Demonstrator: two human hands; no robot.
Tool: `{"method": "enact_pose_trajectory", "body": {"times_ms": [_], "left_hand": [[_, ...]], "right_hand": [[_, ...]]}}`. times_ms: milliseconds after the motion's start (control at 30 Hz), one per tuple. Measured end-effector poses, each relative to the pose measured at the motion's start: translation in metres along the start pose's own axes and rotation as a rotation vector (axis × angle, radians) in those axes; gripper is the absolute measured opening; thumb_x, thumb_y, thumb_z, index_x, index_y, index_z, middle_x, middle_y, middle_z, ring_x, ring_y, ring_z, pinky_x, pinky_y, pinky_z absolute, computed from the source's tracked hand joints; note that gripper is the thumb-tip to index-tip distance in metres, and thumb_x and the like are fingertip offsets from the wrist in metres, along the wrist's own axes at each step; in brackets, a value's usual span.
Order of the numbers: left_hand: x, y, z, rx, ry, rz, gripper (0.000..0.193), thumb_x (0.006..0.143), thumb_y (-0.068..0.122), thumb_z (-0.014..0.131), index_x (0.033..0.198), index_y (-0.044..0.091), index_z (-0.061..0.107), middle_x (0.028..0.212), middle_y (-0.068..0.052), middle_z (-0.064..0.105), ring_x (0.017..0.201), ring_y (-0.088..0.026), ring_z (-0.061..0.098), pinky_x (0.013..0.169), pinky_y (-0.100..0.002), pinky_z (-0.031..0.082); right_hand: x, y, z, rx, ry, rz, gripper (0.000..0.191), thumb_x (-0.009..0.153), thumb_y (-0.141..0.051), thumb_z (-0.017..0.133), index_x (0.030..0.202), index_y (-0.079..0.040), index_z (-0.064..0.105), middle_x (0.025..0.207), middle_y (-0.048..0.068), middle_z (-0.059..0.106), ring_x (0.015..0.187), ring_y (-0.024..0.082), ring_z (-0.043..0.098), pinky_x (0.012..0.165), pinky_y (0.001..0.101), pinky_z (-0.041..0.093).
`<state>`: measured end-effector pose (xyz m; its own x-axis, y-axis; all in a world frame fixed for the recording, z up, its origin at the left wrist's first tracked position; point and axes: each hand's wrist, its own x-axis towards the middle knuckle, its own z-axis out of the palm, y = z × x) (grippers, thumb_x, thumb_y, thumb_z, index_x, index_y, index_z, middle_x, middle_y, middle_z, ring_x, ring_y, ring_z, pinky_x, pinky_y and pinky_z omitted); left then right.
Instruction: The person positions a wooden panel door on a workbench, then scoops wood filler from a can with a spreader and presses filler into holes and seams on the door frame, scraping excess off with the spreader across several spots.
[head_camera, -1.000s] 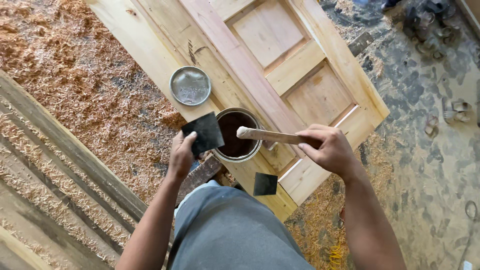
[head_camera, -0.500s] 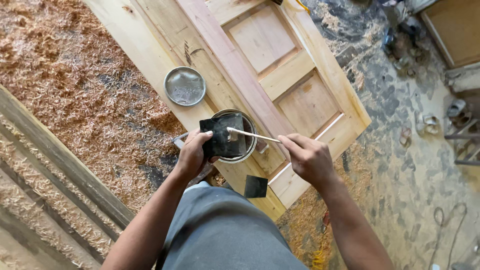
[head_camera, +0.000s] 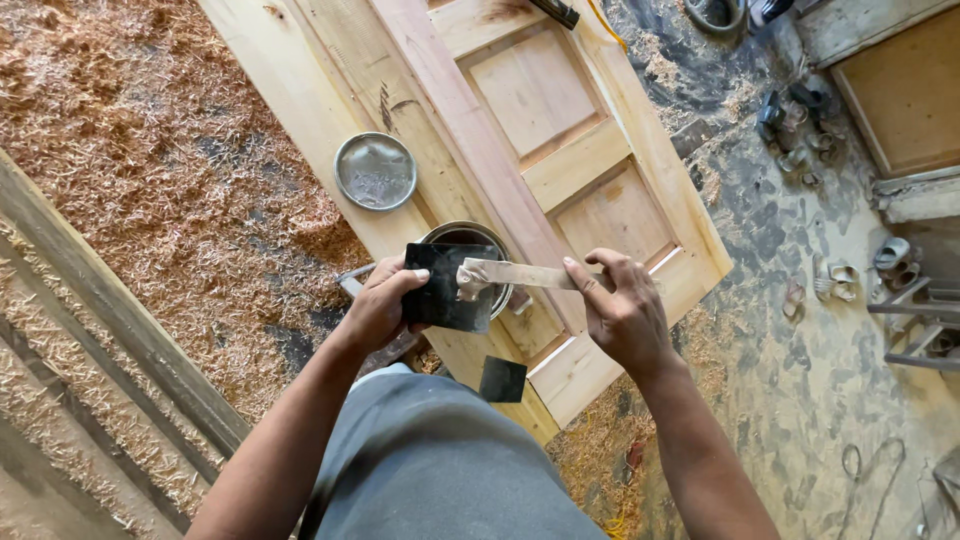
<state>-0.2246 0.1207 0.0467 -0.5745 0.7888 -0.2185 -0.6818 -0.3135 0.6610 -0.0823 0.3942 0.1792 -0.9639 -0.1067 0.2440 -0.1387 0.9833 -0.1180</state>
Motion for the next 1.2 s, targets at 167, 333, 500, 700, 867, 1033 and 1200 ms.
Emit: {"method": "enact_pose_trajectory", "body": {"times_ms": [167,333,500,700,867,1033,1200], "left_hand": [[-0.003,0.000,-0.004,0.059,-0.020,-0.029,0.026,0.096,0.017,0.053,0.108,-0.004,0.063,0.077,-0.007,0.068,0.051,-0.011,0.058,0.043,-0.026,0.048],[-0.004,0.001,-0.004,0.063,-0.012,-0.016,0.024,0.097,0.017,0.052,0.108,-0.002,0.062,0.077,-0.007,0.068,0.051,-0.010,0.058,0.043,-0.025,0.047],[-0.003,0.004,-0.001,-0.002,-0.012,-0.023,0.024,0.096,0.016,0.052,0.110,-0.001,0.061,0.077,-0.008,0.067,0.050,-0.011,0.057,0.042,-0.026,0.046],[-0.002,0.003,0.006,-0.159,0.102,-0.083,0.025,0.092,0.016,0.051,0.113,0.003,0.058,0.078,-0.005,0.063,0.051,-0.012,0.057,0.040,-0.027,0.044],[-0.001,-0.007,0.007,-0.320,0.030,-0.055,0.020,0.097,0.016,0.052,0.112,0.004,0.057,0.081,-0.006,0.061,0.052,-0.010,0.051,0.040,-0.024,0.037],[0.004,-0.014,-0.001,-0.374,0.049,-0.098,0.020,0.096,0.018,0.050,0.110,0.006,0.056,0.085,-0.008,0.066,0.052,-0.009,0.051,0.040,-0.021,0.035],[0.010,-0.024,-0.009,-0.417,0.135,-0.110,0.018,0.098,0.018,0.050,0.111,0.006,0.056,0.084,-0.007,0.064,0.052,-0.010,0.052,0.039,-0.022,0.036]], "right_hand": [[0.006,0.002,-0.009,-0.010,0.050,-0.029,0.039,0.089,-0.009,0.074,0.126,0.000,0.071,0.114,0.013,0.064,0.094,0.030,0.059,0.084,0.0408,0.050],[-0.003,0.005,-0.010,-0.006,0.088,-0.047,0.024,0.091,-0.004,0.079,0.116,-0.004,0.077,0.094,0.008,0.072,0.083,0.021,0.066,0.070,0.0371,0.054],[-0.012,0.003,-0.004,-0.064,0.055,-0.083,0.032,0.089,0.005,0.073,0.118,-0.007,0.079,0.101,0.010,0.073,0.083,0.021,0.068,0.072,0.0379,0.058],[-0.017,-0.017,0.010,0.032,0.099,-0.023,0.038,0.088,0.008,0.068,0.123,-0.003,0.074,0.115,0.013,0.065,0.100,0.027,0.065,0.086,0.0396,0.058],[-0.023,-0.026,0.018,0.142,0.124,0.070,0.038,0.090,0.010,0.068,0.126,-0.003,0.072,0.114,0.013,0.064,0.100,0.026,0.065,0.085,0.0366,0.058],[-0.030,-0.025,0.025,0.175,0.113,0.117,0.037,0.090,0.010,0.068,0.125,-0.003,0.073,0.113,0.013,0.063,0.097,0.026,0.064,0.081,0.0346,0.058],[-0.035,-0.024,0.029,0.176,0.116,0.136,0.036,0.090,0.010,0.068,0.124,-0.002,0.073,0.111,0.013,0.064,0.095,0.025,0.065,0.079,0.0356,0.057]]}}
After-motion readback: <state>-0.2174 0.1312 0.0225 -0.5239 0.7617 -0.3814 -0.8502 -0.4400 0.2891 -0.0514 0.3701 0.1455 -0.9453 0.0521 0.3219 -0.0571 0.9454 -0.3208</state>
